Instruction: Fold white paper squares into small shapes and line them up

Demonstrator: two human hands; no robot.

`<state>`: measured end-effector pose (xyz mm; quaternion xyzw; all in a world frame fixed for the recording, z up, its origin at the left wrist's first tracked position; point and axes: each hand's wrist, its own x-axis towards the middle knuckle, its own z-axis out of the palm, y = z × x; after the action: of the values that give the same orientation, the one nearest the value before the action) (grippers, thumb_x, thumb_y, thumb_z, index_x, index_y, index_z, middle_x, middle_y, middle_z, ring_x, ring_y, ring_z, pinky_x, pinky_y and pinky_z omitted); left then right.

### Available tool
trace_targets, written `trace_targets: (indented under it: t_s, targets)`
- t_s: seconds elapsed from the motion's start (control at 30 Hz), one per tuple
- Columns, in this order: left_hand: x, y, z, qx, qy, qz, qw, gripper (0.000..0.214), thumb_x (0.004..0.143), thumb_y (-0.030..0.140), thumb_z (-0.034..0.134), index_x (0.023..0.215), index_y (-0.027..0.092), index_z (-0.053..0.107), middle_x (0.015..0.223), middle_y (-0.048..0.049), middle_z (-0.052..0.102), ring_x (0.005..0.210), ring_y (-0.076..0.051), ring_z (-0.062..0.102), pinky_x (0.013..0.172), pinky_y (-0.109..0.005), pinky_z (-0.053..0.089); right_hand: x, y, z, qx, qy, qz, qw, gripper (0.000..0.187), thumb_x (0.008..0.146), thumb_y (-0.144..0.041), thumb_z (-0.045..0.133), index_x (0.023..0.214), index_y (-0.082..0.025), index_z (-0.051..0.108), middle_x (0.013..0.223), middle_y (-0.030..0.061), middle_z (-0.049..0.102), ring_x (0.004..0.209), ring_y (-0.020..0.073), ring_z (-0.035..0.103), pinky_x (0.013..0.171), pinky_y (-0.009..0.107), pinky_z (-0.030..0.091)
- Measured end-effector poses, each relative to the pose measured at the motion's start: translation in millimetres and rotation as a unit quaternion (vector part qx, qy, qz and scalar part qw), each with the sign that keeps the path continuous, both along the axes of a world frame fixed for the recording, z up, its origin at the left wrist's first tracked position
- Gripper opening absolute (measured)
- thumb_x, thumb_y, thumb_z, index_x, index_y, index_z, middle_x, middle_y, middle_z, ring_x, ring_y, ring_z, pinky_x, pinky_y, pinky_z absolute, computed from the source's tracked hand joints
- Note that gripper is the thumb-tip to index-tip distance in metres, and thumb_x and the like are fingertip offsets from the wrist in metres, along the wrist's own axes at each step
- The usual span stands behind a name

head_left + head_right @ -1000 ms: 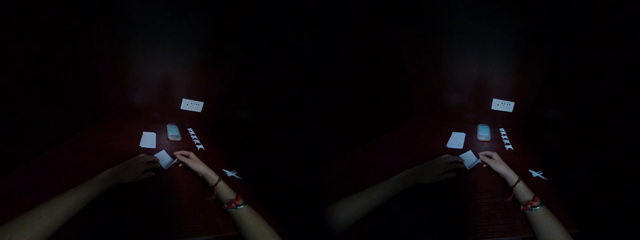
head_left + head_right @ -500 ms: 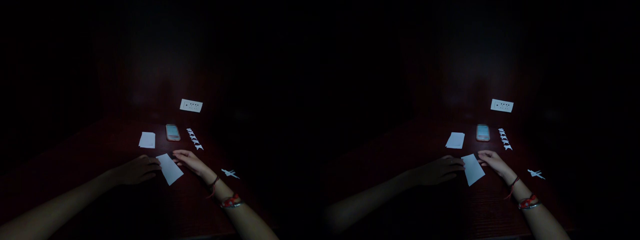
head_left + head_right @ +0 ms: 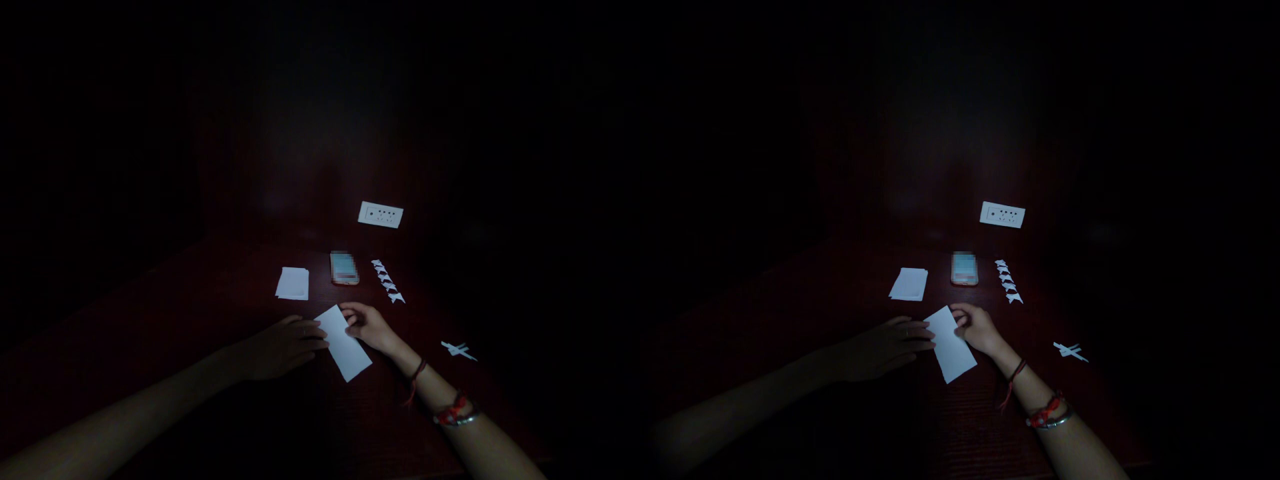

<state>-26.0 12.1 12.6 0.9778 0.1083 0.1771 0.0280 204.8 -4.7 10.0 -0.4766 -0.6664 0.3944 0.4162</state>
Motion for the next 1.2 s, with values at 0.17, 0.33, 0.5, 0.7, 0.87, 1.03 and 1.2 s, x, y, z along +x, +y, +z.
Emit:
trace_targets:
  t_s: [0.17,0.33,0.5,0.7,0.87,1.03,1.2]
  targets:
    - [-1,0,0.0,-0.005,0.000,-0.005,1.000,0.032,0.086,0.023,0.038,0.118,0.027,0.040,0.117,-0.0027,0.046,0.109,-0.018,0.038,0.093,-0.034,0.025,-3,-8,6.9,0.127,-0.165,-0.004,0.978,0.051,0.061,-0.002,0.048,0.109,-0.019,0.050,0.084,0.0012,0.059,0.071,0.0112,0.052,0.070,0.025,0.043]
    - [0,-3,4.2,-0.004,0.009,0.005,1.000,0.031,0.086,0.021,0.038,0.117,0.027,0.041,0.118,-0.0031,0.043,0.108,-0.018,0.039,0.093,-0.035,0.025,-3,-13,13.8,0.198,-0.247,0.009,0.949,0.043,0.065,-0.003,0.047,0.104,-0.018,0.055,0.094,0.0041,0.058,0.083,0.0150,0.052,0.078,0.028,0.041]
    - [2,-3,4.0,-0.015,0.024,0.023,0.999,0.032,0.086,0.023,0.038,0.118,0.026,0.040,0.117,-0.0027,0.044,0.105,-0.018,0.042,0.093,-0.035,0.025,-1,-15,13.8,0.243,-0.281,0.061,0.927,0.036,0.069,-0.004,0.045,0.101,-0.016,0.057,0.097,0.0050,0.058,0.091,0.0146,0.050,0.084,0.028,0.038]
    - [3,-3,2.2,-0.011,0.012,0.029,0.999,0.034,0.084,0.026,0.041,0.118,0.023,0.039,0.118,-0.0044,0.044,0.105,-0.019,0.041,0.092,-0.036,0.026,1,-19,12.2,0.264,-0.302,0.098,0.911,0.035,0.071,-0.004,0.044,0.100,-0.017,0.057,0.097,0.0052,0.058,0.091,0.0145,0.050,0.083,0.028,0.038]
    - [3,-4,2.9,-0.004,0.019,0.041,0.999,0.033,0.083,0.027,0.043,0.115,0.023,0.043,0.117,-0.0048,0.043,0.104,-0.021,0.040,0.089,-0.037,0.030,0,-21,9.6,0.268,-0.288,0.109,0.913,0.036,0.072,-0.004,0.042,0.102,-0.017,0.056,0.098,0.0053,0.057,0.092,0.0142,0.050,0.083,0.028,0.038]
    - [2,-3,1.2,0.000,0.013,0.035,0.999,0.034,0.083,0.026,0.042,0.117,0.022,0.041,0.116,-0.0065,0.043,0.104,-0.022,0.039,0.089,-0.038,0.031,1,-19,8.6,0.244,-0.247,0.045,0.937,0.037,0.071,-0.004,0.041,0.102,-0.018,0.055,0.101,0.0054,0.055,0.093,0.0149,0.050,0.083,0.028,0.039]
    - [5,-2,0.9,-0.009,0.006,0.027,1.000,0.036,0.083,0.024,0.043,0.118,0.023,0.039,0.115,-0.0053,0.042,0.104,-0.020,0.040,0.092,-0.039,0.028,-3,-14,5.0,0.240,-0.200,-0.064,0.948,0.026,0.068,-0.005,0.045,0.089,-0.016,0.055,0.084,0.0042,0.054,0.071,0.0122,0.052,0.067,0.024,0.043]
